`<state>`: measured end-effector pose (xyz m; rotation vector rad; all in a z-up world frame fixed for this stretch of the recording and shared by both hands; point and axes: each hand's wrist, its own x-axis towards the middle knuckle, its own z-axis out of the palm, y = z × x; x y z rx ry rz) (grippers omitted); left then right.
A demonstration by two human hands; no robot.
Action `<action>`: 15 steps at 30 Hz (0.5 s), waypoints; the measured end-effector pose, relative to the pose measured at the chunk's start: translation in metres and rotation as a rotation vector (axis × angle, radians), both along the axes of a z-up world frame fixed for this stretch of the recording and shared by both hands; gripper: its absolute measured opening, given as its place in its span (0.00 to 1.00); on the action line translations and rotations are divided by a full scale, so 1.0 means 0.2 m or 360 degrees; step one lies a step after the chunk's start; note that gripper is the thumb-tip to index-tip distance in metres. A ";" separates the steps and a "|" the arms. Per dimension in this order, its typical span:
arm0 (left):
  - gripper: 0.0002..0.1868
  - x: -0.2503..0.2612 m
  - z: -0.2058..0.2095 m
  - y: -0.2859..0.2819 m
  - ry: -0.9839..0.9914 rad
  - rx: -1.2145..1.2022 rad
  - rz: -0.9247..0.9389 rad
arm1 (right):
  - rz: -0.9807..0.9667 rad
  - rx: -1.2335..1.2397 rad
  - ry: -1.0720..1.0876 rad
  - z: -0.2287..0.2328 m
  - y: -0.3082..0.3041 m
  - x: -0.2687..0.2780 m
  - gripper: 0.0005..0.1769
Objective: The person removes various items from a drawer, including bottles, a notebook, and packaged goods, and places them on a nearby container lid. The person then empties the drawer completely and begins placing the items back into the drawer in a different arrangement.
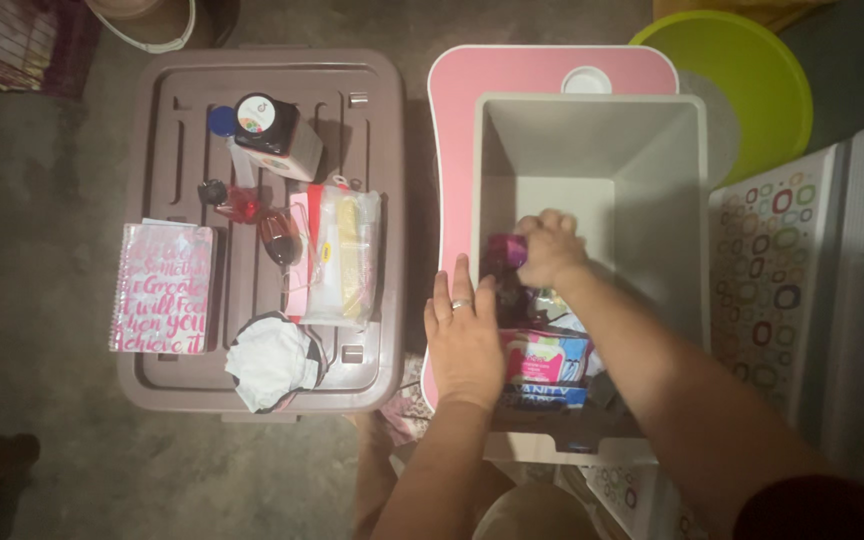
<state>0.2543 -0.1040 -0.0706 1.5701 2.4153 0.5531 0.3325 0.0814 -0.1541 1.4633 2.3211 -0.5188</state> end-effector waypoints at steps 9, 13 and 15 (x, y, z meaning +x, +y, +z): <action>0.37 -0.01 0.02 -0.01 -0.0243 0.0183 0.0034 | -0.0571 -0.0211 0.0626 -0.14 -0.05 0.18 0.32; 0.28 -0.01 0.05 -0.04 -0.0288 0.0492 0.0000 | -0.0695 -0.0264 0.1193 -0.01 -0.07 0.26 0.33; 0.23 0.03 0.08 -0.05 -0.0528 0.0586 0.0065 | -0.0642 -0.0058 0.1297 0.10 -0.08 0.27 0.32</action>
